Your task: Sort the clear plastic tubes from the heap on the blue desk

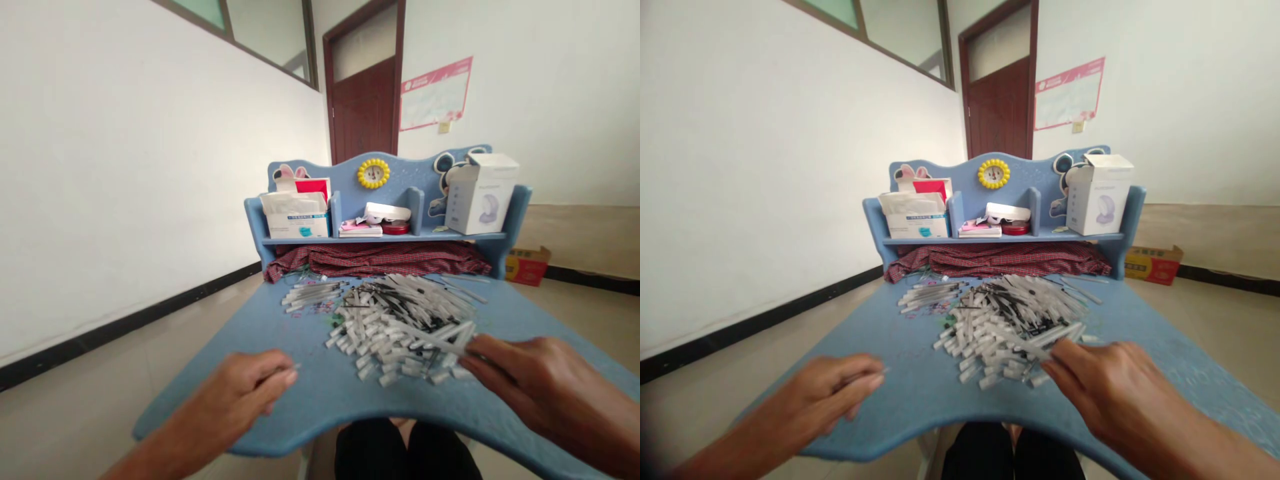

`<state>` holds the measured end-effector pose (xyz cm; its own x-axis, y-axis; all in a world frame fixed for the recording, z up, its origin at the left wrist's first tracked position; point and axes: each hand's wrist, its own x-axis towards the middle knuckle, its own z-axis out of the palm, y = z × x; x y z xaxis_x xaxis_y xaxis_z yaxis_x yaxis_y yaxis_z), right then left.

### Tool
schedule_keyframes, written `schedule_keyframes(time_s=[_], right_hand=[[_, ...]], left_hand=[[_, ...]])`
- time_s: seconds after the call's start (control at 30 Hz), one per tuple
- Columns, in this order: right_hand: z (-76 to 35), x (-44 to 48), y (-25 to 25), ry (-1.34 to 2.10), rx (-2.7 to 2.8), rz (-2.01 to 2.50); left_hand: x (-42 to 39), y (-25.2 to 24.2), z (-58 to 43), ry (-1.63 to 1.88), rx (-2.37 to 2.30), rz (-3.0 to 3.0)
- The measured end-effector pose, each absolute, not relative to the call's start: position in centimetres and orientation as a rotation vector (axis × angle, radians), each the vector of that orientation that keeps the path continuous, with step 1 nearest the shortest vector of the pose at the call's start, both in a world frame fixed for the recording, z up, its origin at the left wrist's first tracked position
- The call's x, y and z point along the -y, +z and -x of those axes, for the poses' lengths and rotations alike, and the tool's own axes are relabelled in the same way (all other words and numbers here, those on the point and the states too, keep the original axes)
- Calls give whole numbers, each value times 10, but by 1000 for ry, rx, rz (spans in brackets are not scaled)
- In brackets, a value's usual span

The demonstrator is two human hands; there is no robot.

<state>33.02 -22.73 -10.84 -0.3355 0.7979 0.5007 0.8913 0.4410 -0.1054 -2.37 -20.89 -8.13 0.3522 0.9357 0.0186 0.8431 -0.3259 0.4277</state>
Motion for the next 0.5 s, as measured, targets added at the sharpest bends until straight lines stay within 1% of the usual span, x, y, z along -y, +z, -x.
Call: schedule_keyframes(time_s=[0.1,0.23,0.33,0.5], right_hand=[[-304,184,-93,-415,2257,1647],[-278,139,-79,-580,2273,1856],[-271,117,-78,-570,2302,1917],[-267,101,-80,-534,2333,1928]], left_hand=[[163,-96,-5,377,-1565,-2470],[114,-116,-29,279,-1756,-2617],[98,-121,-39,225,-1839,-2606],[95,-124,-45,210,-1808,-2608]])
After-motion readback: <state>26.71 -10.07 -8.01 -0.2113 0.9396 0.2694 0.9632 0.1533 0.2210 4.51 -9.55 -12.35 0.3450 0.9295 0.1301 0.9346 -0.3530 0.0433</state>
